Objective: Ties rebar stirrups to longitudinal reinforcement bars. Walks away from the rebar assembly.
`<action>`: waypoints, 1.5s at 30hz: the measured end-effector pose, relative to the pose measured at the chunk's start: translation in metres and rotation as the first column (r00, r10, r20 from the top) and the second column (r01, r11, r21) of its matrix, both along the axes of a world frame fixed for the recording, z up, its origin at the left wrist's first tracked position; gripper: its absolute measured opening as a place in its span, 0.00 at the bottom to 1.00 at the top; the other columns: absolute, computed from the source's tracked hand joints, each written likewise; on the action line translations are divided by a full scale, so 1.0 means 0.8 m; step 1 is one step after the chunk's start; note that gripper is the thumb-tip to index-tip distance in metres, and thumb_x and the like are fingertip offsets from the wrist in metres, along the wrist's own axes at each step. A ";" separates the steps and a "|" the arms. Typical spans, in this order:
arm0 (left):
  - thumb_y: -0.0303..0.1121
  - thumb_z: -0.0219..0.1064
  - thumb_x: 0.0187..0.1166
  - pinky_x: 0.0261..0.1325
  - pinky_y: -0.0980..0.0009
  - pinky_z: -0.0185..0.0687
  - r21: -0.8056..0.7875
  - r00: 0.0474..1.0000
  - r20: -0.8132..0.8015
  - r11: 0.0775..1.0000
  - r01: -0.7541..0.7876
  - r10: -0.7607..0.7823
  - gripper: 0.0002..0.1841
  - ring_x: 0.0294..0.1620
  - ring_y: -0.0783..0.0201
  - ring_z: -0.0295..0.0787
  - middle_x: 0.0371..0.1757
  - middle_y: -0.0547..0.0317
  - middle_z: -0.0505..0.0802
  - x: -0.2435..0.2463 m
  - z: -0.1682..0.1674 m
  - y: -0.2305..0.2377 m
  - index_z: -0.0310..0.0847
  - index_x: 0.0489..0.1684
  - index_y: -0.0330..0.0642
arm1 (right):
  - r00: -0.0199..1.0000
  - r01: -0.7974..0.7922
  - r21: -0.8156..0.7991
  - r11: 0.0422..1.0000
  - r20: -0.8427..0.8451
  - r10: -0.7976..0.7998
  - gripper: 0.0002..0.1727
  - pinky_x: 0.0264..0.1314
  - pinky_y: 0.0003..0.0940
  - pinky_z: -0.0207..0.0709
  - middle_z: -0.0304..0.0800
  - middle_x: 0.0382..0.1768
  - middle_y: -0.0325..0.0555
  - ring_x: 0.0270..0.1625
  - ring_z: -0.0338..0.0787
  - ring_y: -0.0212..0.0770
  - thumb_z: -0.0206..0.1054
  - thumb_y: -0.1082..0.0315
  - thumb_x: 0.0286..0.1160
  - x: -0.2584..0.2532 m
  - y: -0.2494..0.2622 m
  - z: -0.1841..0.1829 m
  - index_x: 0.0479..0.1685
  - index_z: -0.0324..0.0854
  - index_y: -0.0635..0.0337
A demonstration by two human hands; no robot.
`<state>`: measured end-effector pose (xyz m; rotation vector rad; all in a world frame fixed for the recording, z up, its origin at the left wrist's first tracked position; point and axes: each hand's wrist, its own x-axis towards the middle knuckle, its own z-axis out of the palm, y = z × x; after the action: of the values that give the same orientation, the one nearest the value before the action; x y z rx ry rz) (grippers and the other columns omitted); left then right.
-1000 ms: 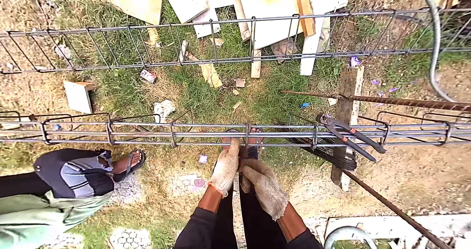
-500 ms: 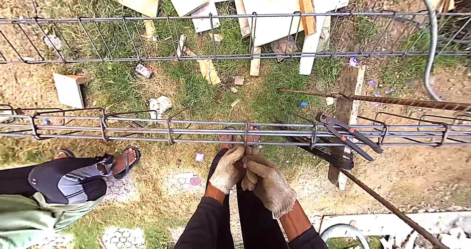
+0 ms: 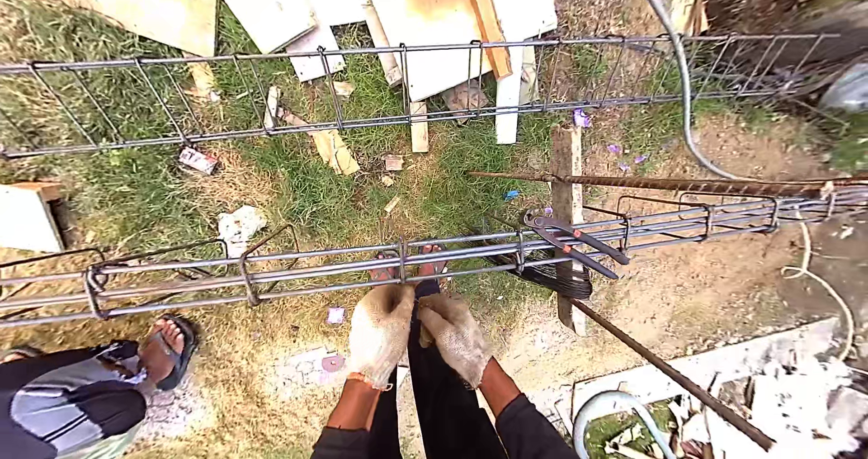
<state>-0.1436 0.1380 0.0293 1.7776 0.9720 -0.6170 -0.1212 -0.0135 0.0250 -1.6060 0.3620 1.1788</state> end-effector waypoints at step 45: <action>0.54 0.64 0.79 0.42 0.57 0.89 0.387 0.923 0.187 0.889 0.245 -0.336 0.21 0.34 0.67 0.90 0.33 0.67 0.93 -0.038 -0.005 0.025 0.90 0.53 0.49 | 0.580 -0.009 -0.949 0.316 0.253 0.775 0.28 0.63 0.81 0.69 0.85 0.60 0.70 0.62 0.84 0.76 0.76 0.66 0.67 0.162 -0.177 0.055 0.71 0.80 0.52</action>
<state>-0.1741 0.1580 0.0252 2.2938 0.6733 -0.3998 0.0087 -0.1550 0.0691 -3.1801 -0.0418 0.5593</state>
